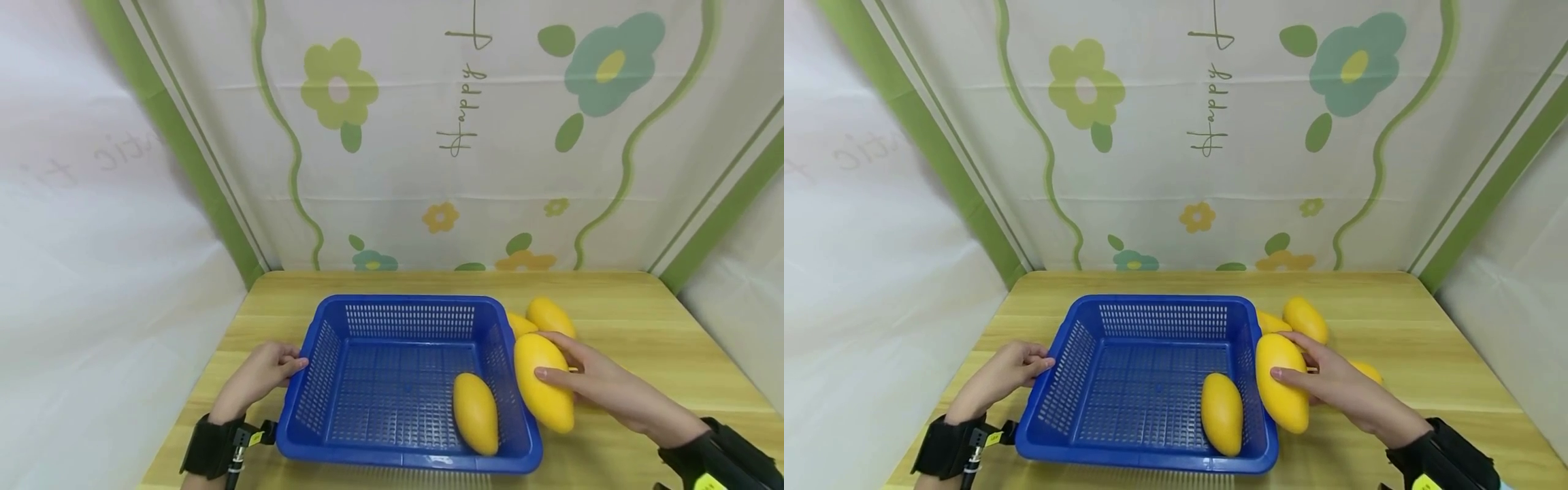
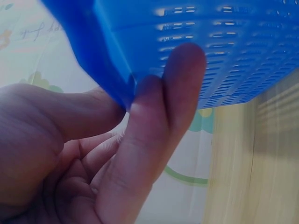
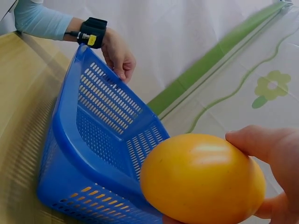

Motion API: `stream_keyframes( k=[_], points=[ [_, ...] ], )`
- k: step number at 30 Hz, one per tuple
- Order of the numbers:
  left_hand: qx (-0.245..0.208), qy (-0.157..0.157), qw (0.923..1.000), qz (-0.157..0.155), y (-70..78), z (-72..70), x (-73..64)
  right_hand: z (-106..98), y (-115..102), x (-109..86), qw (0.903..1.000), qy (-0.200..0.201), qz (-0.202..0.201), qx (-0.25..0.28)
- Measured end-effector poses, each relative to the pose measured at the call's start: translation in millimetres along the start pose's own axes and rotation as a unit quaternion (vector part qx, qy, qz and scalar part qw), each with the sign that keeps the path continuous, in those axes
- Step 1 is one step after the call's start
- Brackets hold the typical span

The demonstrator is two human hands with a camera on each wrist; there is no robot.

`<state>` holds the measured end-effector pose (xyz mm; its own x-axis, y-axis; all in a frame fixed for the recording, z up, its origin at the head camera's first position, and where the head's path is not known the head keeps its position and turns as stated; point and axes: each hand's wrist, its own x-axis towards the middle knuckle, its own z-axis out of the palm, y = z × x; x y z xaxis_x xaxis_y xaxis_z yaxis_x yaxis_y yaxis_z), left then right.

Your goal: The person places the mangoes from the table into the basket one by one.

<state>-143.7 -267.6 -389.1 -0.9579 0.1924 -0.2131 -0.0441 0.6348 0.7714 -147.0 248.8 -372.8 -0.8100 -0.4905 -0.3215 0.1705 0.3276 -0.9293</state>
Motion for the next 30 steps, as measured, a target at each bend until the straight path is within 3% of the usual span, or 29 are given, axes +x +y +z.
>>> stream_keyframes(
  k=[14,30],
  points=[
    [0.005,-0.003,1.0,0.007,0.0,-0.6,0.2,16,-14,8.1,0.9999,-0.002,-0.003,-0.013],
    [0.001,-0.001,0.9999,-0.01,1.4,-1.0,2.5,31,-24,17.3,0.9986,0.014,0.008,-0.05]
  ],
)
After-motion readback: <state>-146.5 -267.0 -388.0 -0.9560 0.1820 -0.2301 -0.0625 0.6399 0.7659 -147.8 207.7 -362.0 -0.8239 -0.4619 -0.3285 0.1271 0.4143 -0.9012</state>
